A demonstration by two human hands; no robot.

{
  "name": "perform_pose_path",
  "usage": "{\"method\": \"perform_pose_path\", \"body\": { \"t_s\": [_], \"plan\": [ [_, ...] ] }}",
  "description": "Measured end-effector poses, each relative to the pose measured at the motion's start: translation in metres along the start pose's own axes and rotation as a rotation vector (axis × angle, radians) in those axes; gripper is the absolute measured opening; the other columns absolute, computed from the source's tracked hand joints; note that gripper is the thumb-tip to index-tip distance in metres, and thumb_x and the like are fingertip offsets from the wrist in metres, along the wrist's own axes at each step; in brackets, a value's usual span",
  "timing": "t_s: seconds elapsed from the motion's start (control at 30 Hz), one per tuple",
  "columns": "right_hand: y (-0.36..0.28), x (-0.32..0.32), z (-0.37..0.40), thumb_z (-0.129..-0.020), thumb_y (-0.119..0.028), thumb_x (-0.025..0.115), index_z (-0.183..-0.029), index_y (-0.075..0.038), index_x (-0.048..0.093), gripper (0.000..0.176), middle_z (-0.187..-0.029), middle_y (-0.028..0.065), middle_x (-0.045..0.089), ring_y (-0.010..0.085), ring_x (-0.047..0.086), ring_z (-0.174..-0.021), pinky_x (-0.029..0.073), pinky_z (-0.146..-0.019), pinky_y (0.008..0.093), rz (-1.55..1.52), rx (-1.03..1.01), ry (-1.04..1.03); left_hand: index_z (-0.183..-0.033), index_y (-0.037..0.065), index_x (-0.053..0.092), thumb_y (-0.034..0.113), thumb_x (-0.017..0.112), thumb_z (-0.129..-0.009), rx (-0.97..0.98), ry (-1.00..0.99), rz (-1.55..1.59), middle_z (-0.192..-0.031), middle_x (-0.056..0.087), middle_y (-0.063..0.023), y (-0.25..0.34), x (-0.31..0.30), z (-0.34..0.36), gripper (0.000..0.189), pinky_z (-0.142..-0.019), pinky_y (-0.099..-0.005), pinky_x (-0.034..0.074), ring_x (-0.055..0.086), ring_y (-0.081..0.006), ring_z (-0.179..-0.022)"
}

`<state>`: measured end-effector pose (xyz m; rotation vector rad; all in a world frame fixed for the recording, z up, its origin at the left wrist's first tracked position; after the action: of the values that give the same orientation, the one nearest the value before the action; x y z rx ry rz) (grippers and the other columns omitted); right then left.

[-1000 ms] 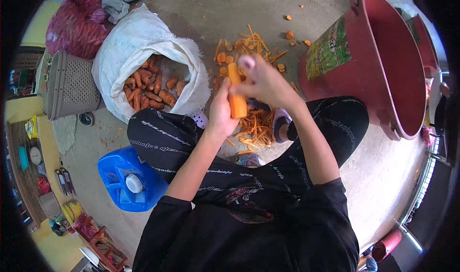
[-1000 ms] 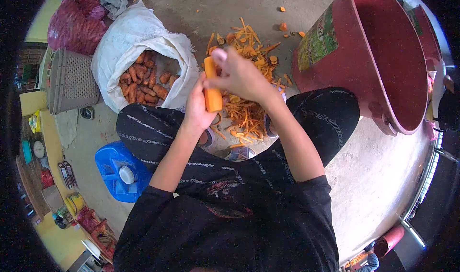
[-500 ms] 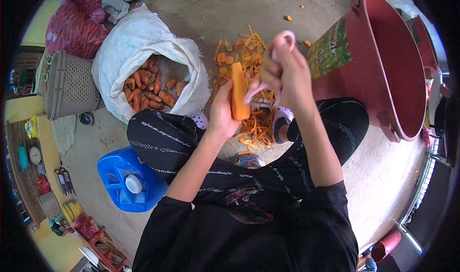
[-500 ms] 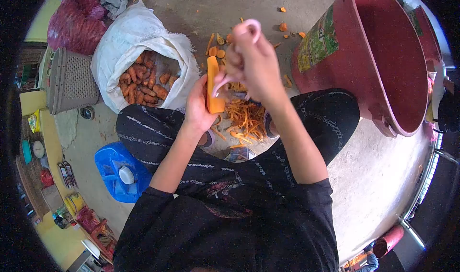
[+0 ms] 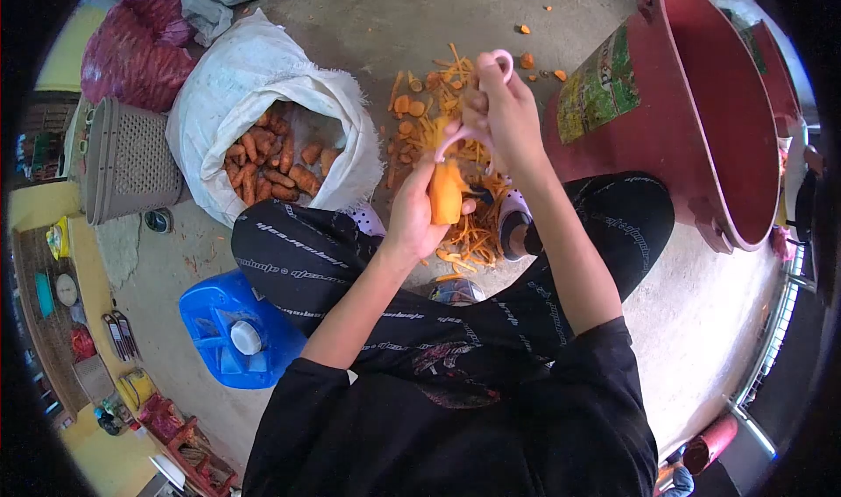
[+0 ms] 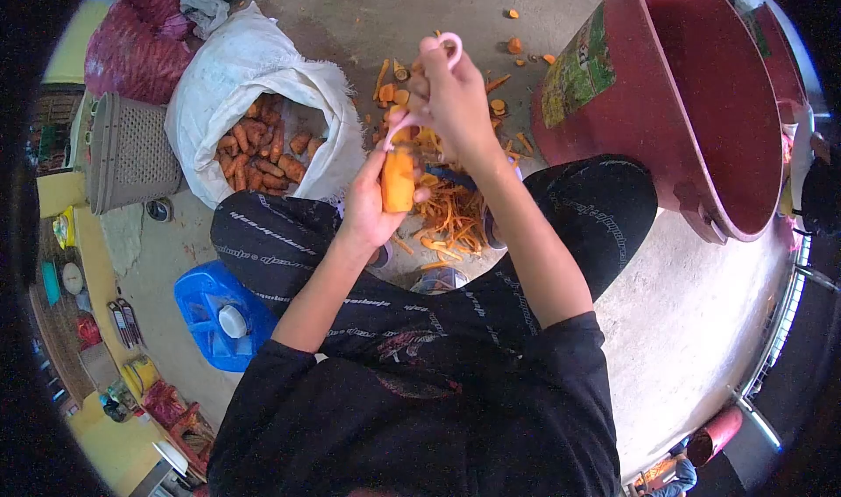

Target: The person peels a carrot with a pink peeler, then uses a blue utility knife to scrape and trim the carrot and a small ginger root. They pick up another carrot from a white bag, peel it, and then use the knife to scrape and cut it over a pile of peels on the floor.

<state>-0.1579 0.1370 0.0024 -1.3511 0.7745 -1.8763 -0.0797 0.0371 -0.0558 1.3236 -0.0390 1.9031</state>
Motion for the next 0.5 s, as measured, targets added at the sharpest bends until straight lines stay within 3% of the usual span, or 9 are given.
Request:
{"method": "perform_pose_path", "body": {
  "t_s": [0.03,0.17,0.3,0.47,0.5],
  "plan": [
    [-0.006,-0.004,-0.006,-0.093,-0.031,0.050,-0.086,-0.007,0.044,0.026,-0.064,-0.0023,0.036,0.0056,0.036,-0.050,0.055,-0.054,0.0325,0.015,-0.033,0.027,-0.118,0.010,0.049,0.032,0.040,-0.097,-0.020,-0.020,0.012,-0.087,0.053,-0.0017,-0.004,-0.003,-0.002,0.032,-0.061,-0.0300,0.040,0.048,-0.0125,-0.078],
    [-0.013,-0.032,-0.039,-0.094,-0.029,0.047,-0.078,-0.008,0.035,0.029,-0.061,-0.0001,0.036,0.0079,0.038,-0.046,0.056,-0.051,0.0352,-0.049,-0.187,0.080,-0.116,0.010,0.049,0.033,0.039,-0.097,-0.046,-0.093,-0.013,-0.086,0.052,-0.0026,-0.006,-0.001,-0.003,0.031,-0.062,-0.0318,0.041,0.047,-0.0131,-0.078],
    [-0.040,-0.066,-0.053,-0.094,-0.029,0.048,-0.079,-0.007,0.037,0.028,-0.062,0.0011,0.040,0.0086,0.041,-0.047,0.054,-0.050,0.0327,0.003,-0.415,0.160,-0.110,0.012,0.050,0.034,0.040,-0.097,-0.031,-0.079,-0.074,-0.084,0.051,-0.0020,-0.004,-0.001,0.001,0.027,-0.064,-0.0338,0.044,0.049,-0.0124,-0.078],
    [-0.030,0.011,0.024,-0.095,-0.029,0.047,-0.088,-0.010,0.042,0.021,-0.062,-0.0016,0.038,0.0061,0.033,-0.046,0.029,-0.040,0.0211,0.090,-0.057,0.000,-0.113,0.012,0.050,0.033,0.037,-0.097,-0.001,0.058,-0.022,-0.085,0.053,-0.0002,0.006,-0.001,-0.002,0.030,-0.068,-0.0356,0.047,0.052,-0.0133,-0.079],
    [-0.020,0.023,0.037,-0.094,-0.029,0.049,-0.088,-0.010,0.043,0.021,-0.062,-0.0017,0.040,0.0062,0.036,-0.047,0.030,-0.040,0.0217,0.042,0.001,-0.092,-0.117,0.011,0.049,0.032,0.036,-0.097,0.001,0.071,-0.017,-0.088,0.055,-0.0003,0.009,0.002,0.000,0.032,-0.070,-0.0373,0.048,0.054,-0.0146,-0.080]
  ]
}}
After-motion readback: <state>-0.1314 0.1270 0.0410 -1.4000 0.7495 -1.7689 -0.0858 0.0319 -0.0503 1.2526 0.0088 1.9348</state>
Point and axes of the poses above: each hand's wrist, its own z-axis away from the middle knuckle, its own x-axis out of the palm, y = z × x, the point moved 9 cm from there along -z, towards the middle knuckle
